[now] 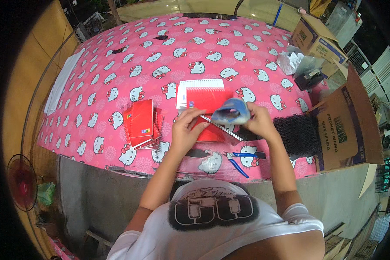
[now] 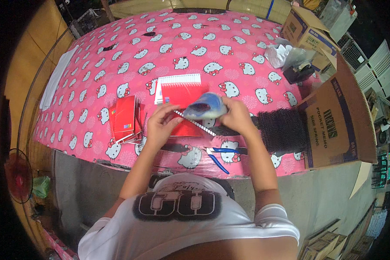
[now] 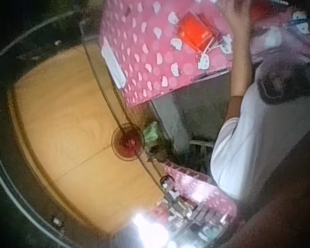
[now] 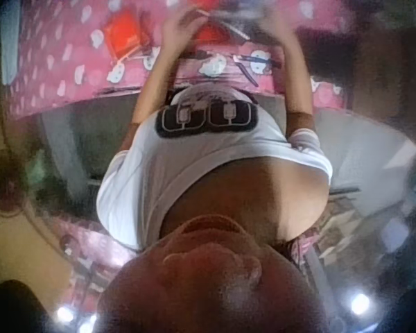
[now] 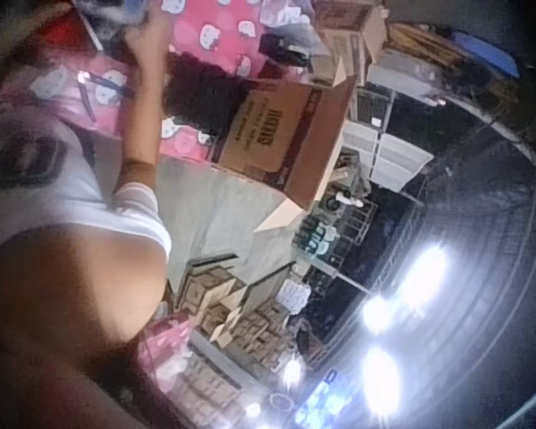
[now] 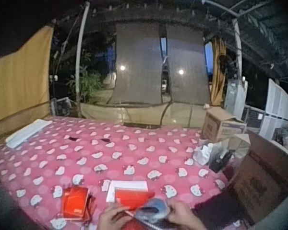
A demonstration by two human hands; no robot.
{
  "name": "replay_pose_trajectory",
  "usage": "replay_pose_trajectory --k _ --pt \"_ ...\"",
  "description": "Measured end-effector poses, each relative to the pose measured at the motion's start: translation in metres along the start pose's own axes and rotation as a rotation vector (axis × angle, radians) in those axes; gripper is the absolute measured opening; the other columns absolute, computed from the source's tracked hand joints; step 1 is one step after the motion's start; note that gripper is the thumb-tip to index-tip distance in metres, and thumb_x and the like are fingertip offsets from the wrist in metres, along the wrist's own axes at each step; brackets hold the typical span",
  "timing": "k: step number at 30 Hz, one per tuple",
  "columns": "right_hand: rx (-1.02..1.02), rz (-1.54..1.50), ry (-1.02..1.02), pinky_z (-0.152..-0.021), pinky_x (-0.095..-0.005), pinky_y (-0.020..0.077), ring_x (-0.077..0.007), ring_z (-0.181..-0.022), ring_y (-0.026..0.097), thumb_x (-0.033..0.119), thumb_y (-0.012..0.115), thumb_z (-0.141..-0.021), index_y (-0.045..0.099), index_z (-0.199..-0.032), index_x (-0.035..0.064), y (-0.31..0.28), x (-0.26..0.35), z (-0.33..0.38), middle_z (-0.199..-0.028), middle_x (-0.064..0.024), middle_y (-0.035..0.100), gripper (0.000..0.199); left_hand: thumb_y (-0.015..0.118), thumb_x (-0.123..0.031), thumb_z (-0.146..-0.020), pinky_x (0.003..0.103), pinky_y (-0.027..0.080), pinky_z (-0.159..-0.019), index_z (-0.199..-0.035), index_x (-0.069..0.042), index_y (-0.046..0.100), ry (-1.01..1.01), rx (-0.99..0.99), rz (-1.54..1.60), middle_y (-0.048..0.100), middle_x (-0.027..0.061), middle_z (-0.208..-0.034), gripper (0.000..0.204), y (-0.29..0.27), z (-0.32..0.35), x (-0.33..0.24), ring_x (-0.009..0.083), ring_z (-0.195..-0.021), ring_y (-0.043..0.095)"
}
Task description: The person assembles notebooks by sliding a spiral binding onto a stack of pages and a red cover, then uses a tool to trim the binding.
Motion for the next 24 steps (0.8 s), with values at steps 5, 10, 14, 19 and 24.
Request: replay_pose_trajectory --k 5,10,14,19,24 --pt "0.075 -0.227 -0.04 -0.075 -0.0295 0.0501 -0.0109 -0.081 0.06 -0.004 0.07 -0.06 0.064 -0.101 0.0019 0.004 0.015 0.006 -0.088 -0.0047 0.067 0.043 0.07 0.004 -0.079 0.022 0.049 -0.079 -0.114 -0.004 0.066 -0.042 -0.031 0.108 0.063 0.0055 -0.103 0.036 -0.003 -0.003 0.018 0.011 -0.09 0.059" --pt "-0.154 -0.322 0.105 -0.076 -0.0275 0.0483 -0.0102 -0.084 0.059 -0.004 0.07 -0.064 0.063 -0.103 0.0035 -0.026 0.005 0.013 -0.092 0.0004 0.065 0.04 0.07 0.005 -0.079 0.021 0.051 -0.074 -0.11 -0.002 0.066 -0.102 0.028 0.16 0.065 0.0052 -0.098 0.032 -0.012 0.0 0.02 0.0091 -0.084 0.061" --pt "-0.407 0.211 0.226 -0.077 -0.035 0.0503 -0.0249 -0.083 0.065 0.008 0.071 -0.071 0.063 -0.103 0.0021 -0.053 -0.044 0.025 -0.092 -0.0111 0.068 0.033 0.068 0.007 -0.08 0.023 0.052 -0.073 -0.104 0.001 0.064 -0.208 0.1 0.489 0.065 0.007 -0.099 0.025 -0.003 0.0 0.023 0.0104 -0.085 0.062" --pt "-0.398 0.723 -0.002 -0.092 -0.0488 0.0412 -0.042 -0.113 0.05 0.029 0.076 -0.073 0.054 -0.121 0.0015 -0.017 -0.051 0.058 -0.125 -0.0245 0.051 0.059 0.069 0.009 -0.079 0.026 0.053 -0.074 -0.097 0.0 0.063 0.025 -0.103 0.439 0.066 0.0088 -0.096 0.021 -0.011 0.005 -0.019 0.0145 -0.086 0.063" --pt "-0.045 0.614 0.067 -0.094 -0.0458 0.0394 -0.04 -0.115 0.045 0.03 0.072 -0.076 0.052 -0.123 -0.0021 0.033 -0.023 0.135 -0.125 -0.0245 0.046 0.061 0.072 0.008 -0.075 0.028 0.054 -0.075 -0.1 -0.001 0.064 0.59 -0.323 -0.025 0.065 0.0135 -0.099 0.028 -0.041 0.019 -0.12 0.017 -0.087 0.064"
Point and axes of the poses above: each hand's wrist, its own z-axis away from the middle knuckle, its own y-axis out of the palm, x = y × z, the point moved 6 cm from there along -z, towards the middle knuckle
